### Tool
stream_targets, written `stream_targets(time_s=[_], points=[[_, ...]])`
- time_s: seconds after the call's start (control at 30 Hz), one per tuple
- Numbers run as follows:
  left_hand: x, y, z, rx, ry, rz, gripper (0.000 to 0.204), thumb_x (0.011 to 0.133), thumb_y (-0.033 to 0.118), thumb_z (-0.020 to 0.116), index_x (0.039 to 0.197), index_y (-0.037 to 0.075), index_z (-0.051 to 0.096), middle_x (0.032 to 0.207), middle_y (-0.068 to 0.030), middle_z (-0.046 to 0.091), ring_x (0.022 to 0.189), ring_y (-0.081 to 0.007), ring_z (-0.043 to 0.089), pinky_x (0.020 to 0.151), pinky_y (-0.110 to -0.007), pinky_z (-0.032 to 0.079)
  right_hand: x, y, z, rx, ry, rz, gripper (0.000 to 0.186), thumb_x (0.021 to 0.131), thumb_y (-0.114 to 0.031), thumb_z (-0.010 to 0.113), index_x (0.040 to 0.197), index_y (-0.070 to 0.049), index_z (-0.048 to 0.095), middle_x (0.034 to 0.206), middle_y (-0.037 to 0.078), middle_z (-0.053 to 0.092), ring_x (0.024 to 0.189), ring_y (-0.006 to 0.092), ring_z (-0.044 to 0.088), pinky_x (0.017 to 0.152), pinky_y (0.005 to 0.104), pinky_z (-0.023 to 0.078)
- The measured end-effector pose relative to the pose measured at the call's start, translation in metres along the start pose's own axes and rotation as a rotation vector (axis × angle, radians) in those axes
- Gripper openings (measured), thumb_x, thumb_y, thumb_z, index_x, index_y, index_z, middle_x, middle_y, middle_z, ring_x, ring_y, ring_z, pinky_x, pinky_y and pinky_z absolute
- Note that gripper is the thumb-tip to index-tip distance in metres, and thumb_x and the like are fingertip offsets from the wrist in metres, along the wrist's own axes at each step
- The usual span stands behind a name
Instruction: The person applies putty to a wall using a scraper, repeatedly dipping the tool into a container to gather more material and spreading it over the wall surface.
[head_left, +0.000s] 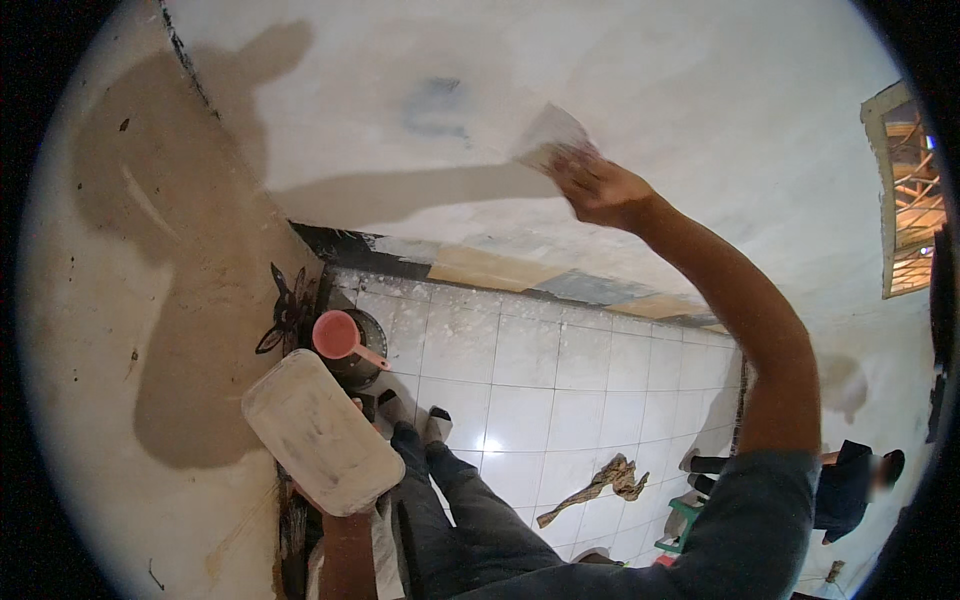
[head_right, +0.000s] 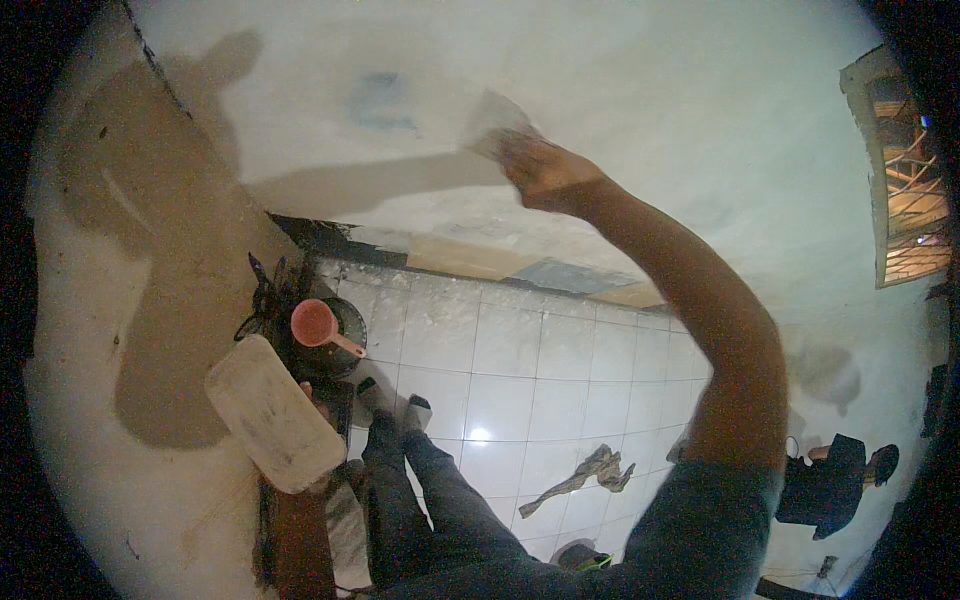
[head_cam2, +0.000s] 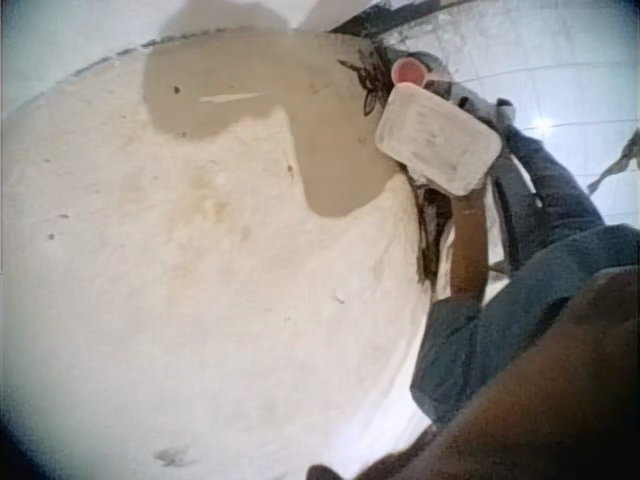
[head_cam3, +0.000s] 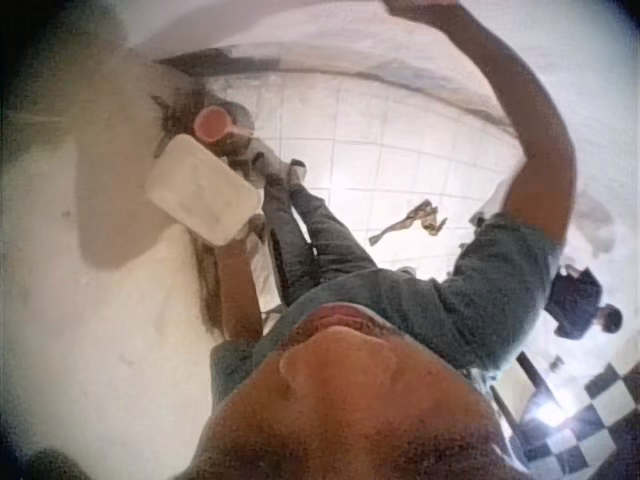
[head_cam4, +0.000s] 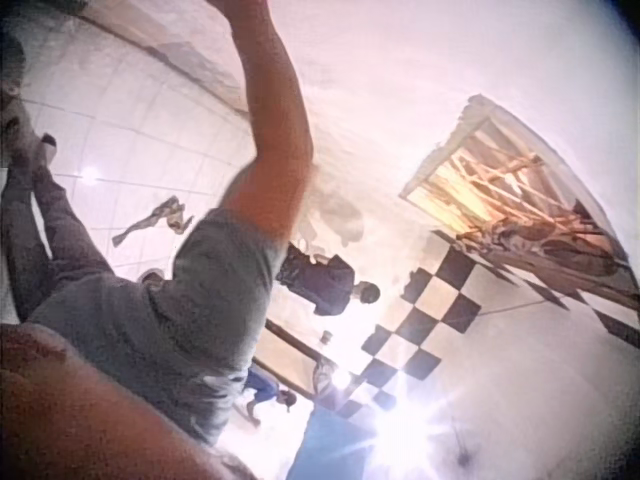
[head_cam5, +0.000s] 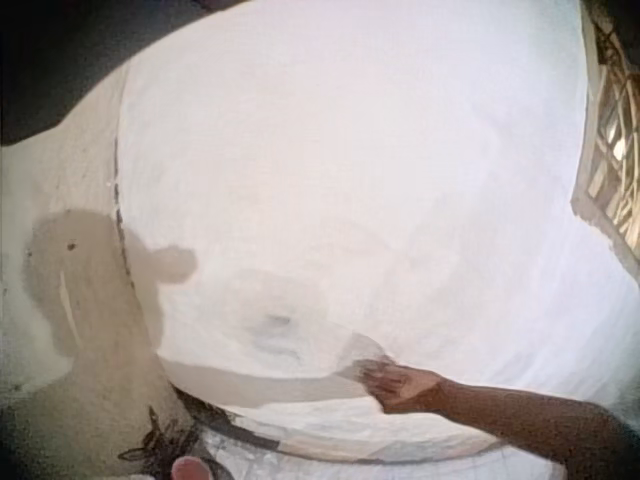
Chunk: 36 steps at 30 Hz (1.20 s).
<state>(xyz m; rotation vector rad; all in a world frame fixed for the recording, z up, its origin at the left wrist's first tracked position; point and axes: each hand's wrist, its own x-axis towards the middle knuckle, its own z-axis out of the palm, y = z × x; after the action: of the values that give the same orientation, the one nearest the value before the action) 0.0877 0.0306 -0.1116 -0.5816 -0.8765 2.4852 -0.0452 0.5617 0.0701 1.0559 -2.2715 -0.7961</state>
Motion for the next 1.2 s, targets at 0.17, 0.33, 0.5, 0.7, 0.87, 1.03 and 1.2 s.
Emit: stream_targets(time_s=[0.17, 0.33, 0.5, 0.7, 0.87, 1.03, 1.2], points=[[0.001, -0.027, 0.004, 0.858, -0.121, 0.074, 0.067, 0.102, 0.053, 0.041, 0.156, 0.017, 0.026, 0.159, -0.0151, 0.030, 0.138, -0.0416, 0.039, 0.112, -0.061, 0.034, -0.032, -0.041, -0.034, 0.037, -0.193, -0.133, 0.039, 0.072, -0.017, 0.070, 0.108, -0.001, 0.072, 0.091, 0.001, 0.067, 0.090, 0.0124, 0.062, 0.083, 0.0285, 0.052], [0.001, -0.035, 0.013, 0.715, -0.008, 0.157, 0.069, 0.100, 0.056, 0.041, 0.156, 0.017, 0.029, 0.159, -0.0163, 0.030, 0.132, -0.0425, 0.043, 0.109, -0.064, 0.035, 0.008, -0.047, 0.026, -0.214, -0.192, -0.322, 0.022, 0.070, -0.018, 0.067, 0.088, -0.006, 0.073, 0.092, 0.004, 0.063, 0.095, 0.0179, 0.061, 0.089, 0.0317, 0.050], [-0.009, -0.025, 0.011, 0.574, -0.086, 0.123, 0.069, 0.101, 0.055, 0.041, 0.156, 0.016, 0.028, 0.160, -0.0139, 0.030, 0.137, -0.0379, 0.038, 0.110, -0.060, 0.035, -0.021, -0.020, 0.028, -0.126, -0.507, -0.382, 0.019, 0.074, -0.020, 0.066, 0.084, -0.004, 0.069, 0.101, 0.010, 0.067, 0.098, 0.0257, 0.064, 0.099, 0.0369, 0.050], [-0.012, -0.035, 0.011, 0.749, -0.080, 0.159, 0.069, 0.101, 0.054, 0.044, 0.156, 0.016, 0.027, 0.160, -0.0133, 0.030, 0.140, -0.0358, 0.035, 0.113, -0.055, 0.034, -0.019, -0.049, 0.004, -0.004, -0.449, -0.485, 0.012, 0.071, -0.016, 0.067, 0.081, -0.011, 0.068, 0.087, 0.004, 0.062, 0.093, 0.0238, 0.063, 0.089, 0.0345, 0.050], [-0.017, -0.030, 0.010, 0.256, -0.113, 0.092, 0.069, 0.100, 0.055, 0.042, 0.156, 0.016, 0.027, 0.161, -0.0129, 0.028, 0.145, -0.0333, 0.030, 0.116, -0.055, 0.030, 0.019, -0.038, 0.048, -0.092, -0.311, -0.364, 0.019, 0.075, -0.022, 0.063, 0.083, -0.006, 0.069, 0.091, 0.010, 0.065, 0.098, 0.0316, 0.063, 0.092, 0.0417, 0.054], [-0.010, 0.004, -0.011, 0.875, -0.216, 0.080, 0.067, 0.102, 0.052, 0.039, 0.157, 0.016, 0.025, 0.162, -0.0087, 0.027, 0.147, -0.0289, 0.029, 0.119, -0.053, 0.025, -0.024, -0.036, 0.026, 0.271, -0.951, -0.216, 0.021, 0.072, -0.023, 0.064, 0.081, -0.005, 0.067, 0.098, 0.014, 0.067, 0.102, 0.0329, 0.064, 0.096, 0.0435, 0.052], [-0.011, -0.003, -0.014, 0.972, -0.145, 0.208, 0.065, 0.103, 0.051, 0.037, 0.157, 0.016, 0.024, 0.161, -0.0075, 0.031, 0.147, -0.0271, 0.030, 0.120, -0.051, 0.025, -0.007, -0.066, 0.041, -0.090, -0.331, -0.446, 0.026, 0.065, -0.024, 0.066, 0.084, -0.007, 0.067, 0.090, 0.011, 0.062, 0.106, 0.0352, 0.058, 0.104, 0.0461, 0.047]])
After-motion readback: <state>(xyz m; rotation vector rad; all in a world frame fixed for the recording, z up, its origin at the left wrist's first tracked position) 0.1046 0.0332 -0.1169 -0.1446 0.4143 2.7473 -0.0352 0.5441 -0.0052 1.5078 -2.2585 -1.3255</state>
